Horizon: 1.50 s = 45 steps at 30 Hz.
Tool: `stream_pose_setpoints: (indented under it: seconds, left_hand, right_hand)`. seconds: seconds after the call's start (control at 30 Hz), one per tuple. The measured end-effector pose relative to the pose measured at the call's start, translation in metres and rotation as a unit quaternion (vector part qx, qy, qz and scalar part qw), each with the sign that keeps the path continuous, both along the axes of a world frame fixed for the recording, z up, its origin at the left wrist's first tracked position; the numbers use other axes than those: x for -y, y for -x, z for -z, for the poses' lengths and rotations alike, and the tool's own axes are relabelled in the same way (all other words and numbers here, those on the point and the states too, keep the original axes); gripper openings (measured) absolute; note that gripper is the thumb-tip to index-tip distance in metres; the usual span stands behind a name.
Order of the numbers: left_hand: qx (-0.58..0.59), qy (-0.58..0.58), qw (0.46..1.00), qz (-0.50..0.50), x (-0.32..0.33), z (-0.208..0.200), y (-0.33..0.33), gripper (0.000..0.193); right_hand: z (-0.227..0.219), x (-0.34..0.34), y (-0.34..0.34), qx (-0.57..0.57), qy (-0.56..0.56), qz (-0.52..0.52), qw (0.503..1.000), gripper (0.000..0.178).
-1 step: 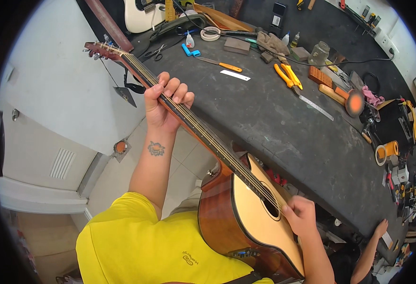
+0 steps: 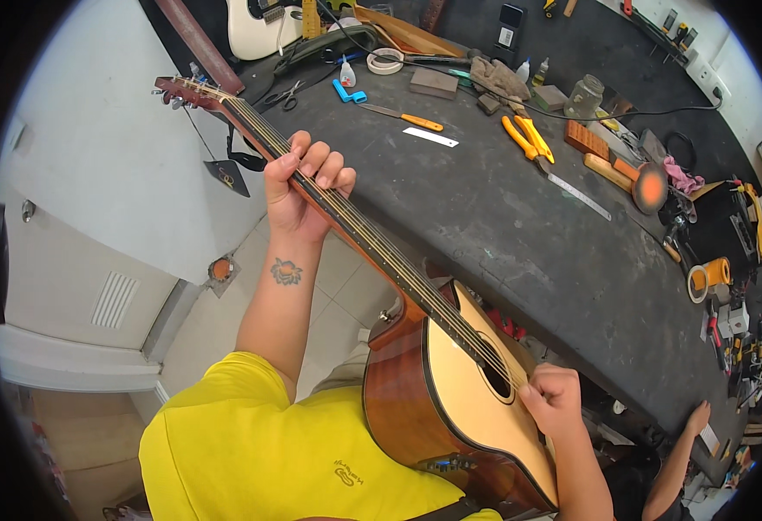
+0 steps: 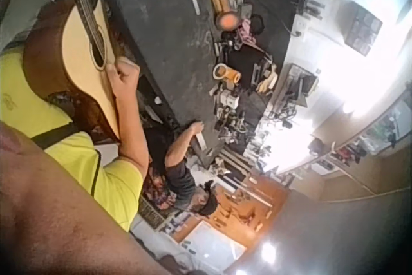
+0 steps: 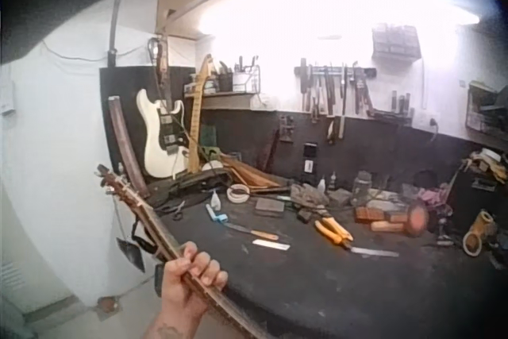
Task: The person holds an acoustic guitar, presses down on the strings along the neck with one hand, and plucks the strings with the other hand.
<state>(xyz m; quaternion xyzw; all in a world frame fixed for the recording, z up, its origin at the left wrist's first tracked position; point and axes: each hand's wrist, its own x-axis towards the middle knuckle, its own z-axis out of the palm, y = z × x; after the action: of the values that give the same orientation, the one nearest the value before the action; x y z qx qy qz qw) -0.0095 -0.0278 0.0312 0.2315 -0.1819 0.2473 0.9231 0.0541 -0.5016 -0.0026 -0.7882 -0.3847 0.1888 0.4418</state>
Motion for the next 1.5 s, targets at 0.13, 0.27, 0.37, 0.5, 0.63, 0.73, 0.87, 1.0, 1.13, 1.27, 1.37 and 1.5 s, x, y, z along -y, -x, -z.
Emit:
stream_pose_setpoints:
  seconds: [0.13,0.27,0.37,0.5,0.63,0.73,0.87,1.0,1.13,1.27,1.37,1.5]
  left_hand:
    - [0.008,0.036,0.999,0.014,-0.002,0.005,-0.005,0.012]
    - [0.004,0.026,1.0,0.004,0.0,0.003,-0.002,0.012]
    - [0.009,0.035,0.999,0.012,0.0,0.003,-0.003,0.013]
    - [0.031,-0.034,0.999,0.022,-0.005,0.007,0.001,0.015]
    - [0.07,-0.056,0.995,0.054,-0.008,-0.002,0.003,0.037]
    - [0.089,-0.062,0.994,-0.011,-0.062,-0.013,0.008,0.048]
    - [0.107,-0.041,0.993,-0.007,-0.099,-0.03,-0.011,0.04]
    - [0.088,-0.022,0.996,-0.019,-0.101,-0.028,-0.015,0.027]
    - [0.129,-0.026,0.991,-0.004,-0.107,-0.031,-0.015,0.028]
    - [0.16,-0.027,0.986,0.033,-0.105,-0.029,-0.021,0.032]
    - [0.165,-0.023,0.985,0.033,-0.106,-0.026,-0.022,0.031]
    - [0.166,-0.025,0.985,0.039,-0.108,-0.025,-0.023,0.029]
  right_hand:
    - [0.009,0.007,0.009,-0.02,-0.081,0.022,0.996,0.018]
    - [0.001,-0.026,0.021,0.039,0.031,0.038,0.998,0.024]
    - [0.009,-0.006,0.008,0.005,0.019,0.07,0.997,0.032]
    - [0.013,-0.003,0.006,0.028,0.04,0.079,0.996,0.036]
    - [0.037,0.006,0.0,-0.009,0.025,0.13,0.991,0.03]
    - [0.012,-0.011,0.003,-0.01,-0.02,0.052,0.998,0.025]
    - [0.005,-0.01,0.006,0.039,0.0,0.007,0.999,0.023]
    - [0.015,-0.002,-0.001,-0.024,0.012,0.035,0.999,0.025]
    - [0.007,-0.01,0.001,-0.03,0.011,0.005,0.999,0.026]
    - [0.01,-0.005,0.002,-0.041,0.024,0.005,0.999,0.03]
    - [0.013,-0.005,0.006,-0.057,0.043,0.056,0.996,0.035]
    - [0.016,0.008,-0.003,-0.145,-0.206,0.031,0.967,0.039]
